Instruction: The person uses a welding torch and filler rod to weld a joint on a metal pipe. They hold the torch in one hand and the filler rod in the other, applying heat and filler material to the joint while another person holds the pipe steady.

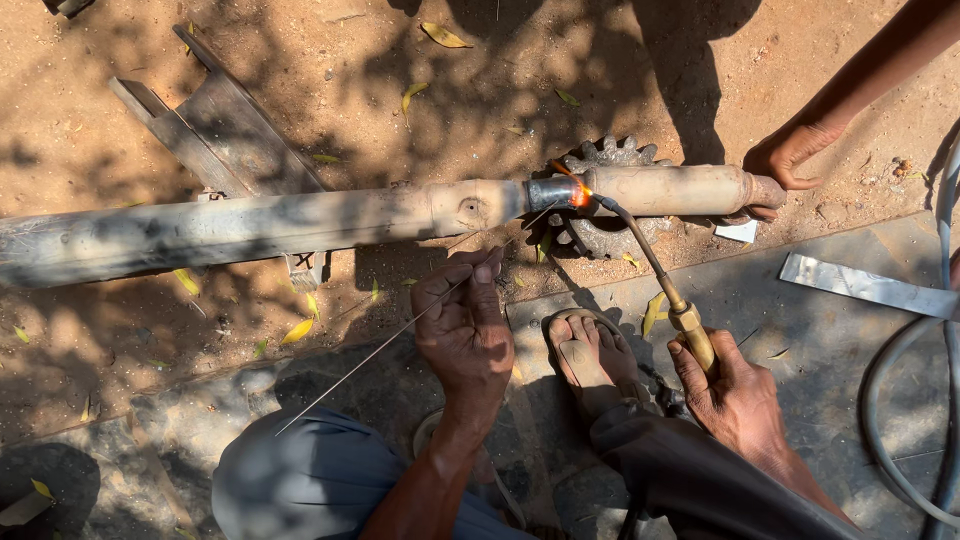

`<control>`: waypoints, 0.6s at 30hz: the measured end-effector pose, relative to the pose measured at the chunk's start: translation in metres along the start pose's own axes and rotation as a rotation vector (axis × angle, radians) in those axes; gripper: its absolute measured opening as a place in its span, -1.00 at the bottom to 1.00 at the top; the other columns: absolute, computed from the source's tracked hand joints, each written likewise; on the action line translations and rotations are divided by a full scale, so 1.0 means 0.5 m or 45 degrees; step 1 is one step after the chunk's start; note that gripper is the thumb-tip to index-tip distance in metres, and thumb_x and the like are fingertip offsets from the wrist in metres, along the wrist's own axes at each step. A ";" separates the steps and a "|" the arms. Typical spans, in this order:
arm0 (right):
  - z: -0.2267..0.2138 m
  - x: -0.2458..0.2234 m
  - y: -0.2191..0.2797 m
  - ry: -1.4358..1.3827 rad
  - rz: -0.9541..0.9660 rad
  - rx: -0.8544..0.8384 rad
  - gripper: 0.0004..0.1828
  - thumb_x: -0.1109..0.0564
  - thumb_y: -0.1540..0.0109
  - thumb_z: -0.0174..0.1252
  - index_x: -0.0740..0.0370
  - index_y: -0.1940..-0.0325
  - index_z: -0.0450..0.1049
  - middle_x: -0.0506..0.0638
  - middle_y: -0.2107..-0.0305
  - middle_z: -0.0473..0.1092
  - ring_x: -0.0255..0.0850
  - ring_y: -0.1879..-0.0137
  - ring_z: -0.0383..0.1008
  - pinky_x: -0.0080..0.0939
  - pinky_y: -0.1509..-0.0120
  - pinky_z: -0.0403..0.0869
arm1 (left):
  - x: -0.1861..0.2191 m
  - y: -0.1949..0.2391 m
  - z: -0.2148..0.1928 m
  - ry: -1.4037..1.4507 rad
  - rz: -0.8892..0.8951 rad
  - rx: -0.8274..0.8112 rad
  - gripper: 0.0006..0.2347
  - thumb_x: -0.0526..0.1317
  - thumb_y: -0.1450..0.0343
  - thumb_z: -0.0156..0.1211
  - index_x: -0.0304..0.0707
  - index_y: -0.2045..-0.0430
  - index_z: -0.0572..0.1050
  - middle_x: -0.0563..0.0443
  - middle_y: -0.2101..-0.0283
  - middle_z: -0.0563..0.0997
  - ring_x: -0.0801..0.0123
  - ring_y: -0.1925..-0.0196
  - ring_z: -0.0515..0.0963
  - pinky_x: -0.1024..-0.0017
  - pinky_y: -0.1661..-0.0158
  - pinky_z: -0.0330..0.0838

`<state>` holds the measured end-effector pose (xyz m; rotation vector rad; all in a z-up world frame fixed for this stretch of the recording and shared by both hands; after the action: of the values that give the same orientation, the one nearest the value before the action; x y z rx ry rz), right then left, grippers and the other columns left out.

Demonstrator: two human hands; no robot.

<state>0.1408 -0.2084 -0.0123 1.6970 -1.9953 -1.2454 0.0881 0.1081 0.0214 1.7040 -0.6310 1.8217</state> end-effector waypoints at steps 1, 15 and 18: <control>-0.001 -0.002 0.000 0.003 -0.002 0.008 -0.67 -0.11 -0.31 0.17 0.17 0.04 0.44 0.08 0.69 0.45 -0.17 0.59 0.46 -0.06 0.47 0.38 | -0.003 0.001 -0.003 0.040 -0.007 0.007 -0.85 -0.45 -0.58 0.07 -0.41 0.00 0.31 -0.26 -0.05 0.55 0.16 -0.18 0.63 0.25 -0.22 0.66; -0.038 0.050 0.028 -0.203 -0.025 0.048 -0.70 -0.06 -0.36 0.20 0.23 0.06 0.50 -0.01 0.55 0.40 -0.32 0.41 0.29 -0.19 0.33 0.31 | 0.095 -0.019 -0.088 0.009 0.082 0.229 -0.87 -0.45 -0.59 0.09 -0.40 0.01 0.35 -0.26 -0.04 0.56 0.28 -0.09 0.62 0.39 -0.10 0.63; -0.045 0.078 0.013 -0.211 -0.032 -0.064 -0.65 -0.10 -0.37 0.19 0.26 0.04 0.47 0.00 0.50 0.35 -0.33 0.39 0.26 -0.23 0.32 0.33 | 0.143 -0.005 -0.119 -0.067 0.137 0.290 -0.89 -0.47 -0.60 0.06 -0.38 0.02 0.35 -0.27 -0.06 0.55 0.29 -0.05 0.63 0.41 -0.06 0.64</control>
<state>0.1395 -0.2536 -0.0069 1.6494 -2.0196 -1.4765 0.0438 0.1563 0.0876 1.9033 -0.5637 1.9933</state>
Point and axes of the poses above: each hand's wrist, its own y-axis away from the middle knuckle, its own z-axis out of the palm, x = y × z, the point moved 8 cm from there along -y, towards the middle knuckle
